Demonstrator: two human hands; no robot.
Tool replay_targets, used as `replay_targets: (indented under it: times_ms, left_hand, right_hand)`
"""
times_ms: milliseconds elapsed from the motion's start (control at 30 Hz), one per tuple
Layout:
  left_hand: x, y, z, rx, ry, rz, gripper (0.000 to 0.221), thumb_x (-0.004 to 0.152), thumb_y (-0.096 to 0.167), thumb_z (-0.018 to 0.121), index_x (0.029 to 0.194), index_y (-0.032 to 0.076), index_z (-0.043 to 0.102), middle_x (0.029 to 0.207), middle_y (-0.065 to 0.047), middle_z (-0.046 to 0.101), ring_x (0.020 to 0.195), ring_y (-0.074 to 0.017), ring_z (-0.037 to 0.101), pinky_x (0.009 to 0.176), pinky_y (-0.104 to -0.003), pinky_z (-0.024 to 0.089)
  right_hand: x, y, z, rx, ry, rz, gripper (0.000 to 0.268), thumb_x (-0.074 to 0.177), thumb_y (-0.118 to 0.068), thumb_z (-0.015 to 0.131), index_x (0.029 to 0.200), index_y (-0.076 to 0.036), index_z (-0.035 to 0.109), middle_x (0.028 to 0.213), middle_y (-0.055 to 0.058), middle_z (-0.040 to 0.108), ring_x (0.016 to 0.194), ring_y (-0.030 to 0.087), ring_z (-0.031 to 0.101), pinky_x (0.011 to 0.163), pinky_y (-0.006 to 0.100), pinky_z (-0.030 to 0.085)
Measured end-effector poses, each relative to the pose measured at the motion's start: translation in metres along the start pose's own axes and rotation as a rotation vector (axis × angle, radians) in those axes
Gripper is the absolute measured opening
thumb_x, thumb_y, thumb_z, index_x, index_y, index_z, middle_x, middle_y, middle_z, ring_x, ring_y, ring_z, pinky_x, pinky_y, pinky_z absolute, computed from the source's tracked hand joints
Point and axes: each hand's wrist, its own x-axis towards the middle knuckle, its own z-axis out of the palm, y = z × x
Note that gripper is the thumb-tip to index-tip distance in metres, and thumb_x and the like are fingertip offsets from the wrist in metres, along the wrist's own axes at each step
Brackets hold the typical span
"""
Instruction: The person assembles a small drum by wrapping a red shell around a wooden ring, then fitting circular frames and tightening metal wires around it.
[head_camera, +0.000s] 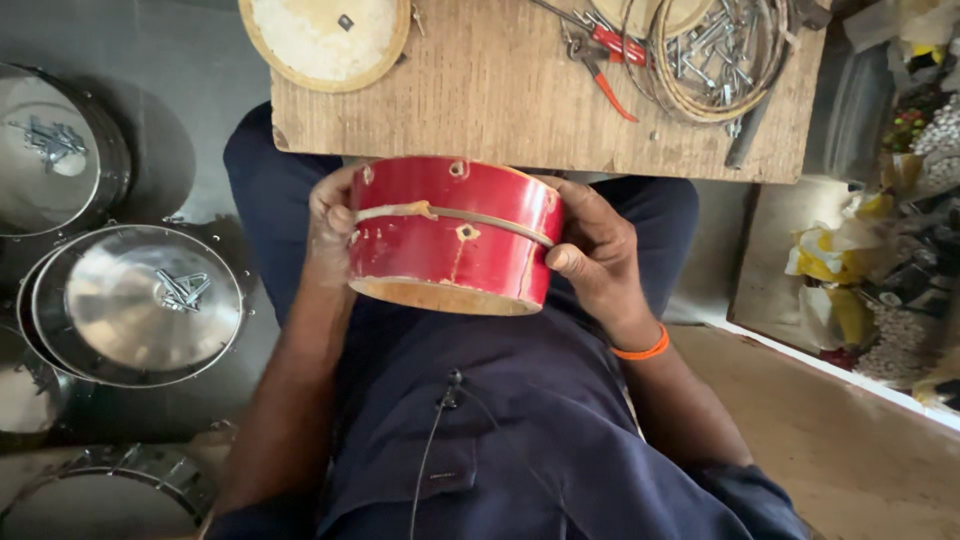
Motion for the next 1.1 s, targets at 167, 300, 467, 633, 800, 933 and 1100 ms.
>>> replay_targets:
  times_ms: [167, 300, 467, 633, 800, 933, 1100]
  left_hand:
    - [-0.004, -0.01, -0.009, -0.046, -0.01, 0.002, 0.096, 0.077, 0.062, 0.089, 0.134, -0.01, 0.059, 0.124, -0.015, 0.07, 0.11, -0.0204, 0.07, 0.1, -0.037, 0.059]
    - [-0.004, -0.033, -0.016, -0.114, -0.014, -0.046, 0.091, 0.079, 0.058, 0.089, 0.134, -0.009, 0.062, 0.124, -0.019, 0.07, 0.105, -0.0223, 0.071, 0.096, -0.038, 0.059]
    - [-0.005, -0.06, -0.003, -0.317, 0.009, 0.021, 0.061, 0.089, 0.057, 0.078, 0.115, 0.007, 0.055, 0.142, -0.023, 0.061, 0.104, -0.0293, 0.069, 0.081, -0.044, 0.058]
    - [-0.021, -0.054, 0.002, -0.629, 0.147, -0.148, 0.085, 0.096, 0.07, 0.061, 0.15, 0.004, 0.053, 0.152, -0.018, 0.055, 0.129, -0.0295, 0.061, 0.111, -0.047, 0.051]
    - [-0.002, -0.049, -0.004, -0.748, -0.024, -0.213, 0.08, 0.096, 0.066, 0.061, 0.149, 0.007, 0.052, 0.153, -0.015, 0.055, 0.134, -0.0303, 0.058, 0.115, -0.05, 0.048]
    - [-0.009, -0.043, -0.009, -0.688, 0.009, -0.242, 0.076, 0.097, 0.063, 0.061, 0.148, 0.009, 0.05, 0.153, -0.013, 0.055, 0.138, -0.0309, 0.056, 0.118, -0.052, 0.046]
    - [0.007, 0.001, 0.001, -0.152, 0.015, -0.214, 0.063, 0.094, 0.038, 0.077, 0.141, 0.002, 0.055, 0.141, -0.014, 0.06, 0.126, -0.0252, 0.062, 0.11, -0.043, 0.052]
  right_hand:
    - [-0.006, 0.002, 0.004, -0.164, 0.074, -0.015, 0.064, 0.101, -0.038, 0.075, 0.147, 0.003, 0.054, 0.139, 0.009, 0.062, 0.127, 0.017, 0.06, 0.113, 0.032, 0.048]
    - [0.005, 0.006, 0.003, -0.227, 0.093, -0.045, 0.054, 0.107, -0.035, 0.066, 0.145, 0.003, 0.057, 0.134, 0.008, 0.065, 0.127, 0.017, 0.062, 0.114, 0.032, 0.048]
    - [0.042, -0.003, -0.006, -0.154, 0.005, 0.138, 0.06, 0.106, -0.035, 0.067, 0.148, 0.005, 0.053, 0.137, 0.012, 0.064, 0.128, 0.019, 0.058, 0.113, 0.032, 0.045]
    - [0.037, -0.02, -0.002, 0.258, -0.099, 0.14, 0.079, 0.101, -0.051, 0.068, 0.156, 0.0, 0.042, 0.148, 0.011, 0.058, 0.139, 0.022, 0.056, 0.121, 0.037, 0.045]
    - [0.02, -0.009, 0.022, 0.024, -0.085, 0.046, 0.087, 0.093, -0.035, 0.086, 0.157, 0.001, 0.038, 0.148, 0.009, 0.054, 0.138, 0.021, 0.052, 0.12, 0.038, 0.042]
    - [0.01, 0.002, 0.015, 0.078, 0.079, 0.171, 0.086, 0.088, -0.036, 0.084, 0.155, 0.002, 0.045, 0.137, 0.01, 0.062, 0.117, 0.018, 0.06, 0.089, 0.036, 0.051]
    - [0.018, 0.015, -0.019, 0.184, -0.057, 0.154, 0.075, 0.099, -0.034, 0.08, 0.155, 0.003, 0.048, 0.147, 0.012, 0.061, 0.137, 0.019, 0.06, 0.12, 0.034, 0.048]
